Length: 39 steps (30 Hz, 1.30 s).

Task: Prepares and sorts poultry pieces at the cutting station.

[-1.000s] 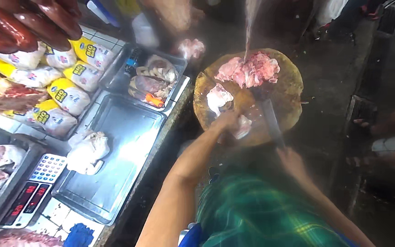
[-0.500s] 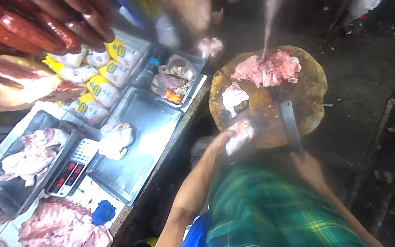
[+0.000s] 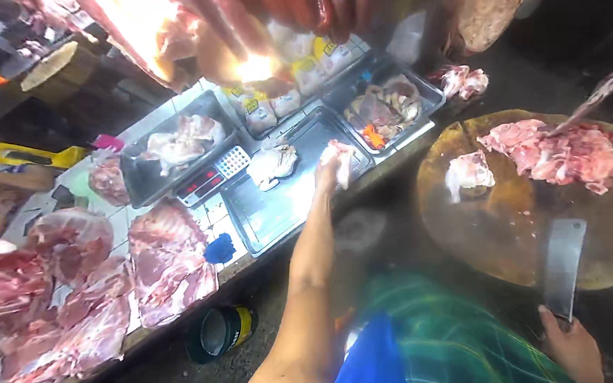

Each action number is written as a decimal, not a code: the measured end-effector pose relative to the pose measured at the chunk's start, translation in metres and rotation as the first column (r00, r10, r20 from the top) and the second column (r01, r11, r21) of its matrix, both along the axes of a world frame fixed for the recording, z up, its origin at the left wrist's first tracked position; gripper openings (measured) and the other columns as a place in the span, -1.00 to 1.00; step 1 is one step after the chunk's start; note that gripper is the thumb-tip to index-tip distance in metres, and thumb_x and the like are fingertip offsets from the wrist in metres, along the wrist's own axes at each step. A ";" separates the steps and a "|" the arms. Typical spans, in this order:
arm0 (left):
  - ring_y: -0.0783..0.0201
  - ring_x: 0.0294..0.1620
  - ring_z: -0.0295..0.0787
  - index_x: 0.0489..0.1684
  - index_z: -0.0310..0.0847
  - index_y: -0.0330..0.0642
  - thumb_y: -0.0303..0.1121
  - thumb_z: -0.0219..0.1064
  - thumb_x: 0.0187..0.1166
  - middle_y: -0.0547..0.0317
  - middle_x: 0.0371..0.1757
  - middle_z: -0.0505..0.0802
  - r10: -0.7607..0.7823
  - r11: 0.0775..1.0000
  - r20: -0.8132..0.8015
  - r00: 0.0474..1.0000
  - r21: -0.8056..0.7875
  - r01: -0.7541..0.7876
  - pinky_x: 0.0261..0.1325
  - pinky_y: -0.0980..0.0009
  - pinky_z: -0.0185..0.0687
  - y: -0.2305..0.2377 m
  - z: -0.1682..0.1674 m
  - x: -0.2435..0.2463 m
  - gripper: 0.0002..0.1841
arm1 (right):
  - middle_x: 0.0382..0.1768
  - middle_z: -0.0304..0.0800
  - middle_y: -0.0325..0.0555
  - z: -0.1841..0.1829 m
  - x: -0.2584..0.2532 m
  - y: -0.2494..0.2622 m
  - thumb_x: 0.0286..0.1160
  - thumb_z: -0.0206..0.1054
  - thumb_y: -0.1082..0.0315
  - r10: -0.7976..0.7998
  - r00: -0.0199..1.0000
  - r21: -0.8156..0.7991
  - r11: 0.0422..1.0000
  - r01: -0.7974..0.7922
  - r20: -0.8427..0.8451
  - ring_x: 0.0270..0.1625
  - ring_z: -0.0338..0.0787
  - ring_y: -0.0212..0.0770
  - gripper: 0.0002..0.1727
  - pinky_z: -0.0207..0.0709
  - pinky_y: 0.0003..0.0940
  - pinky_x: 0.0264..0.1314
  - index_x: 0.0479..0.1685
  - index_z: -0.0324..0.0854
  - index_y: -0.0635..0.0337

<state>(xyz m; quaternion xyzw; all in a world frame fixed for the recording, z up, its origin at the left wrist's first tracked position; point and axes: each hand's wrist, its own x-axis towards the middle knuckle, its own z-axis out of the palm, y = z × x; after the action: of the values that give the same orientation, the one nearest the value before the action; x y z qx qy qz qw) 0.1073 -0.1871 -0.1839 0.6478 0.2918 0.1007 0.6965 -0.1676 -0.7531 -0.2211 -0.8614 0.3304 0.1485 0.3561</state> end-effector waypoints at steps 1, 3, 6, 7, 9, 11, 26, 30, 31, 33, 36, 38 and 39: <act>0.00 0.06 0.85 0.56 0.44 -0.26 -0.28 0.44 0.55 -0.20 0.14 0.84 -0.028 0.997 -0.112 0.993 0.073 0.036 0.12 -0.01 0.81 0.010 -0.008 0.007 -0.41 | -0.31 0.72 0.24 0.001 0.001 0.001 0.69 0.16 -0.26 0.001 1.000 0.001 1.000 -0.001 0.000 -0.46 0.69 0.08 -0.24 0.61 0.21 -0.33 0.53 0.47 0.26; -0.06 0.22 0.80 0.54 0.52 -0.20 -0.27 0.38 0.54 -0.19 0.24 0.82 -0.077 0.928 -0.363 0.928 0.314 0.199 0.26 -0.10 0.72 0.024 -0.024 0.014 -0.45 | -0.40 0.70 0.16 0.004 0.001 0.003 0.70 0.17 -0.26 -0.014 1.000 0.006 1.000 0.014 0.002 -0.55 0.65 0.02 -0.27 0.59 0.14 -0.43 0.49 0.50 0.23; -0.26 0.38 0.72 0.43 0.66 -0.15 -0.15 0.17 0.71 -0.26 0.28 0.82 -0.083 0.738 -0.525 0.847 0.539 0.406 0.39 -0.38 0.53 0.018 -0.034 0.010 -0.56 | -0.44 0.66 0.14 0.007 0.002 0.005 0.71 0.17 -0.24 -0.040 0.999 -0.002 0.999 0.040 -0.011 -0.58 0.62 0.01 -0.30 0.57 0.11 -0.46 0.44 0.51 0.24; -0.27 0.37 0.73 0.40 0.69 -0.14 -0.13 0.17 0.71 -0.26 0.27 0.82 -0.062 0.712 -0.543 0.837 0.564 0.419 0.37 -0.40 0.53 0.008 -0.029 0.005 -0.57 | -0.43 0.67 0.15 0.005 0.003 0.005 0.70 0.18 -0.25 -0.044 0.999 -0.013 0.999 0.044 -0.010 -0.57 0.63 0.02 -0.29 0.57 0.13 -0.46 0.42 0.51 0.24; -0.27 0.36 0.71 0.32 0.72 -0.20 -0.18 0.24 0.64 -0.28 0.27 0.80 0.015 0.658 -0.552 0.834 0.633 0.407 0.35 -0.37 0.57 -0.020 -0.019 -0.016 -0.58 | -0.33 0.71 0.25 0.000 0.002 0.009 0.69 0.19 -0.26 -0.046 0.999 -0.031 0.998 0.046 -0.002 -0.45 0.69 0.15 -0.28 0.57 0.26 -0.33 0.41 0.52 0.26; -0.19 0.47 0.64 0.34 0.70 -0.22 -0.20 0.22 0.67 -0.22 0.37 0.75 0.040 0.555 -0.465 0.885 0.746 0.367 0.49 -0.22 0.53 -0.054 -0.022 -0.039 -0.59 | -0.17 0.76 0.38 -0.001 0.002 0.013 0.68 0.20 -0.27 -0.049 0.999 -0.037 0.998 0.049 -0.002 -0.25 0.77 0.31 -0.26 0.59 0.41 -0.14 0.45 0.53 0.26; -0.26 0.28 0.74 0.26 0.66 -0.30 0.17 0.54 0.20 -0.32 0.27 0.78 -0.318 0.404 -0.674 0.667 0.540 0.739 0.23 -0.32 0.65 -0.332 -0.003 0.049 -0.23 | -0.08 0.83 0.23 0.000 0.000 0.005 0.70 0.15 -0.28 -0.042 0.998 -0.032 0.999 0.041 -0.046 0.05 0.84 0.27 -0.31 0.62 0.34 0.14 0.44 0.53 0.13; -0.29 0.49 0.60 0.42 0.60 -0.28 0.19 0.43 0.30 -0.34 0.43 0.69 -0.344 0.324 -0.647 0.681 0.599 0.732 0.42 -0.36 0.51 -0.334 -0.010 0.080 -0.20 | -0.11 0.83 0.17 0.003 -0.001 0.004 0.69 0.15 -0.30 -0.050 0.997 0.016 0.999 0.051 -0.055 0.02 0.84 0.21 -0.34 0.64 0.29 0.12 0.38 0.55 0.10; -0.29 0.42 0.65 0.26 0.70 -0.29 0.18 0.47 0.29 -0.34 0.33 0.75 -0.384 0.333 -0.684 0.620 0.524 0.784 0.38 -0.39 0.52 -0.331 -0.011 0.088 -0.26 | -0.11 0.83 0.17 0.004 -0.001 0.003 0.69 0.15 -0.30 -0.047 0.997 0.021 0.999 0.049 -0.056 0.03 0.84 0.20 -0.34 0.65 0.29 0.13 0.38 0.55 0.10; -0.28 0.36 0.70 0.08 0.77 -0.30 0.19 0.54 0.21 -0.31 0.23 0.81 -0.418 0.292 -0.736 0.533 0.447 0.846 0.35 -0.40 0.54 -0.330 -0.017 0.101 -0.30 | -0.10 0.84 0.17 0.005 0.001 0.000 0.69 0.15 -0.30 -0.036 0.998 0.017 0.999 0.037 -0.055 0.03 0.85 0.20 -0.33 0.65 0.28 0.14 0.40 0.55 0.11; -0.22 0.26 0.75 0.19 0.68 -0.37 -0.05 0.60 0.21 -0.32 0.17 0.80 -0.551 0.415 -0.625 0.553 0.370 0.831 0.29 -0.29 0.63 -0.330 -0.027 0.101 -0.35 | -0.10 0.83 0.17 0.005 0.001 -0.001 0.70 0.14 -0.29 -0.027 0.998 0.026 0.999 0.029 -0.058 0.03 0.85 0.20 -0.32 0.65 0.26 0.14 0.42 0.53 0.13; -0.07 0.17 0.80 0.42 0.53 -0.33 -0.22 0.52 0.30 -0.24 0.16 0.82 -0.680 0.564 -0.446 0.582 0.189 0.804 0.22 -0.12 0.73 -0.325 -0.033 0.090 -0.35 | -0.10 0.83 0.18 0.006 -0.001 0.000 0.71 0.14 -0.29 -0.028 0.997 0.034 0.999 0.030 -0.066 0.03 0.85 0.19 -0.32 0.65 0.25 0.14 0.43 0.53 0.13; -0.03 0.15 0.81 0.48 0.48 -0.30 -0.26 0.49 0.32 -0.20 0.17 0.82 -0.715 0.595 -0.378 0.588 0.111 0.796 0.20 -0.07 0.75 -0.322 -0.033 0.085 -0.33 | -0.10 0.83 0.18 0.006 -0.001 0.000 0.70 0.14 -0.28 -0.030 0.998 0.033 0.999 0.032 -0.063 0.02 0.85 0.19 -0.32 0.65 0.26 0.13 0.42 0.53 0.13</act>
<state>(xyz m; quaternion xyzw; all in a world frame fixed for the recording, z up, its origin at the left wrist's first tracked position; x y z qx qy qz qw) 0.1922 -0.5086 -0.2170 0.8050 0.0690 -0.2669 0.5253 -0.1682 -0.7527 -0.2152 -0.8449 0.3522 0.1756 0.3623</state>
